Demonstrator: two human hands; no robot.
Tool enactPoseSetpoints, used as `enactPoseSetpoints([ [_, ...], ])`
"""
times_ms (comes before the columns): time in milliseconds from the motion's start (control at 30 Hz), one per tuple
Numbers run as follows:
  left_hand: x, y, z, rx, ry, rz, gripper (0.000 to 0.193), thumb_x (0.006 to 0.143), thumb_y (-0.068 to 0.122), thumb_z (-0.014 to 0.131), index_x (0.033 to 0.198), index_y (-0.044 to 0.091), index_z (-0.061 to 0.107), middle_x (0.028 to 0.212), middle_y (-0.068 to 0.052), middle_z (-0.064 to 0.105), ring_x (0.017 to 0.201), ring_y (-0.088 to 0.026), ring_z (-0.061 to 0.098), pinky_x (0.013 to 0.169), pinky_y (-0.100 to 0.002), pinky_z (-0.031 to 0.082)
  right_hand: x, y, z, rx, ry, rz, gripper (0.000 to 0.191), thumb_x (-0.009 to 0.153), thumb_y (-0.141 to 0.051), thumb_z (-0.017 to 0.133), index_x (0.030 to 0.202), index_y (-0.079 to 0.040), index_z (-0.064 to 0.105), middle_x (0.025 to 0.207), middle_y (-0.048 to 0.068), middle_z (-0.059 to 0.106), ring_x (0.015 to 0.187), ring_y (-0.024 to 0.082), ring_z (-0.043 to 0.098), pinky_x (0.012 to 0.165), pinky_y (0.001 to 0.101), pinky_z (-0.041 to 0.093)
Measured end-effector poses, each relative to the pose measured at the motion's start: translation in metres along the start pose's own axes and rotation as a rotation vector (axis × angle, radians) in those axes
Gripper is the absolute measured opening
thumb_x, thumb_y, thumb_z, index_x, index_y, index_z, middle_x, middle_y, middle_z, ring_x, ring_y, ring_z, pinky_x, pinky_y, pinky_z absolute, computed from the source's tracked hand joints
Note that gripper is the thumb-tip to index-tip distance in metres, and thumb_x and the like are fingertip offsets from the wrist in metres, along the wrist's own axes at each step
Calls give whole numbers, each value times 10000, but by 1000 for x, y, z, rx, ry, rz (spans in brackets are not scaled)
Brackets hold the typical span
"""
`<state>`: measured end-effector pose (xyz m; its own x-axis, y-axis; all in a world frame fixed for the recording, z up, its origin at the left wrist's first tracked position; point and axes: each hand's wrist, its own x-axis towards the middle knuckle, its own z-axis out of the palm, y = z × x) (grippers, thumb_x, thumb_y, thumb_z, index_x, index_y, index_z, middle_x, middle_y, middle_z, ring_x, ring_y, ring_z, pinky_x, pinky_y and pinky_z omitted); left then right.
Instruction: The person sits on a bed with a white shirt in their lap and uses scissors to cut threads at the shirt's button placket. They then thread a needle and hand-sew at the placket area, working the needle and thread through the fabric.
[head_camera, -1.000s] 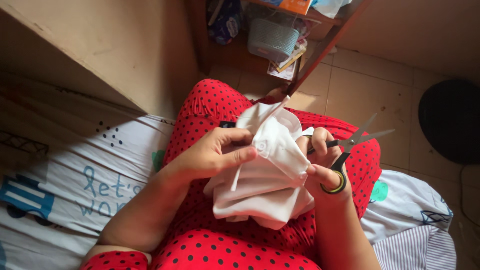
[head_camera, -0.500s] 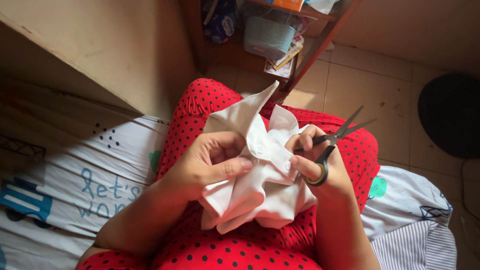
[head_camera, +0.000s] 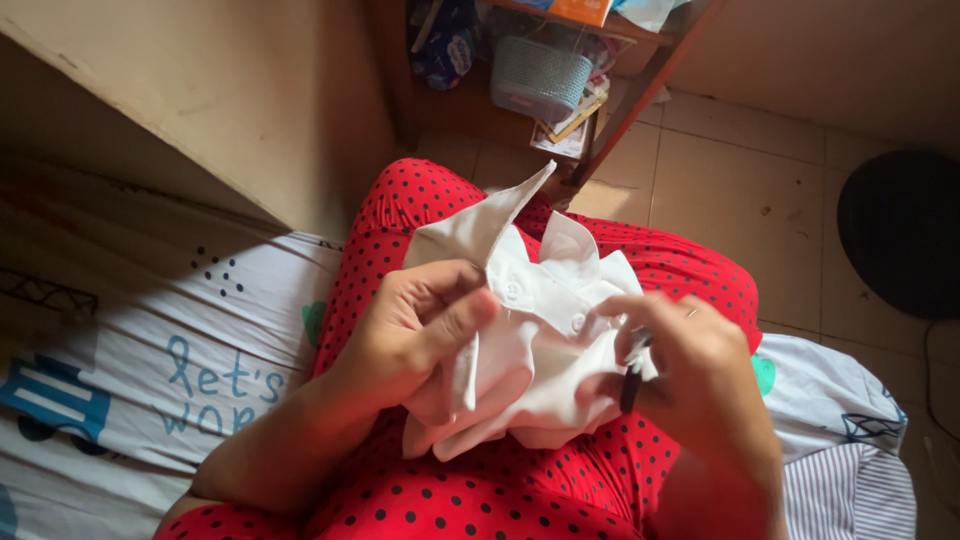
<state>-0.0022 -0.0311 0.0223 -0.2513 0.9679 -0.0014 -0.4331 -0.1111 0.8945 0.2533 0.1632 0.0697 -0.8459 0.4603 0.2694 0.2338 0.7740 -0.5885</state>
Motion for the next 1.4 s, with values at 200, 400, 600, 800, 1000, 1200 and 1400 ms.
enactPoseSetpoints([
  [200, 1, 4, -1, 21, -30, 26, 182, 1206, 160, 759, 1119, 0, 767, 996, 35, 736, 916, -19, 646, 790, -250, 519, -20, 21, -5, 227, -338, -96, 628, 704, -452, 906, 1181, -95, 710, 864, -40, 746, 790, 170, 712, 685, 341, 556],
  [400, -1, 18, 1, -22, -107, -92, 97, 1098, 107, 738, 1121, 16, 765, 1025, 37, 768, 966, -33, 698, 844, -265, 561, -9, 39, 32, 930, -1005, 36, 1012, 890, -1012, 732, 1168, -40, 679, 886, -11, 727, 790, 124, 745, 690, 308, 591],
  [600, 5, 9, -9, 61, -63, -51, 391, 1286, 267, 624, 1083, -49, 732, 943, 20, 686, 873, -43, 591, 743, -246, 469, 7, 38, 39, 999, -1159, -28, 1020, 960, -1014, 692, 1156, -13, 685, 850, -10, 724, 750, 138, 729, 692, 312, 582],
  [800, 6, 2, -19, -70, -77, -153, 447, 1156, 255, 565, 1242, -122, 789, 1024, -78, 789, 911, -120, 692, 808, -287, 536, 14, 32, 34, 1032, -1123, -41, 1001, 996, -993, 686, 1120, 0, 683, 826, -2, 723, 748, 145, 720, 707, 311, 573],
  [1000, 7, -2, -20, -218, -168, -276, 524, 1146, 264, 511, 1329, -172, 737, 1199, -213, 829, 1111, -241, 795, 1024, -382, 622, 18, 31, 37, 1026, -1096, -55, 980, 1016, -968, 697, 1134, 4, 666, 822, -3, 713, 754, 142, 713, 721, 311, 575],
  [1200, 5, -10, -20, -341, -185, -268, 522, 1197, 260, 496, 1393, -179, 699, 1278, -252, 820, 1182, -280, 787, 1080, -419, 612, 18, 32, 40, 1062, -1110, -15, 989, 1007, -945, 712, 1167, 30, 670, 799, 11, 716, 728, 141, 712, 691, 314, 568],
  [1400, 5, -17, -21, -400, -125, -322, 518, 1162, 270, 494, 1407, -143, 689, 1331, -245, 811, 1245, -284, 782, 1139, -430, 605, 18, 38, 42, 1007, -1104, -21, 980, 1020, -945, 688, 1166, 24, 681, 799, 6, 704, 732, 138, 696, 688, 317, 565],
])
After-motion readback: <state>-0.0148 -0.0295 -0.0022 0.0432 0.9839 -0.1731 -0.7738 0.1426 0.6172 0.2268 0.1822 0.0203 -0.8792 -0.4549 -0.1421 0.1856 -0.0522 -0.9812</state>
